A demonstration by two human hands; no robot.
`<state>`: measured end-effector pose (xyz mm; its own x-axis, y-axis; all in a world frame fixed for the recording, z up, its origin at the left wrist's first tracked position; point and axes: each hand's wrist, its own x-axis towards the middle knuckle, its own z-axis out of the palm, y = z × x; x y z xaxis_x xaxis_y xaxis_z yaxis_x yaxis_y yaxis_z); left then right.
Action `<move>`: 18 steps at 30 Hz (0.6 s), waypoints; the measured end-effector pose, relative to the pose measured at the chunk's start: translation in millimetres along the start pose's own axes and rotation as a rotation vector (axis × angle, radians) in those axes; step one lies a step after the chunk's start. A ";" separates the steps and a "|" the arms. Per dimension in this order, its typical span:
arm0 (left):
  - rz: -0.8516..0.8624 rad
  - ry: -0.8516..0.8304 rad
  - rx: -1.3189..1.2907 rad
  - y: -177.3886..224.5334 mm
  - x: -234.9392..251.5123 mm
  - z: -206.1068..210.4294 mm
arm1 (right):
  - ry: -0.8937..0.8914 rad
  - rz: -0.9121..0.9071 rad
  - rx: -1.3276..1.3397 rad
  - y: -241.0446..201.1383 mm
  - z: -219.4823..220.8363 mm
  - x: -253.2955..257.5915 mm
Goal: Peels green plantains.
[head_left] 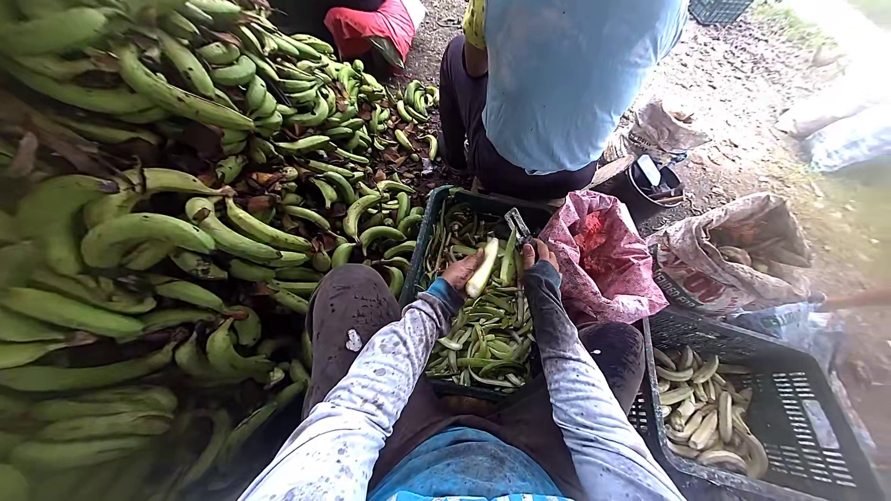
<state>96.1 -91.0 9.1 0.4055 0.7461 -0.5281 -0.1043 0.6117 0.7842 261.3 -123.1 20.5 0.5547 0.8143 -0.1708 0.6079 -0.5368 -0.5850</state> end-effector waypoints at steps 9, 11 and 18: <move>0.665 0.502 0.066 20.1 27.2 -24.9 | -0.201 -0.392 -0.133 -0.2 29.0 -44.5; 0.454 0.239 0.324 16.4 10.4 -17.7 | -0.169 -0.304 -0.139 3.3 19.5 -22.9; 0.293 0.180 0.218 -2.9 28.9 -16.8 | -0.170 -0.161 0.001 -4.8 15.1 -25.3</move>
<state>92.9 -66.8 -13.9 0.2194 0.9265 -0.3056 0.0113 0.3108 0.9504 235.8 -137.8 15.7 0.3472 0.9149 -0.2061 0.6802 -0.3970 -0.6162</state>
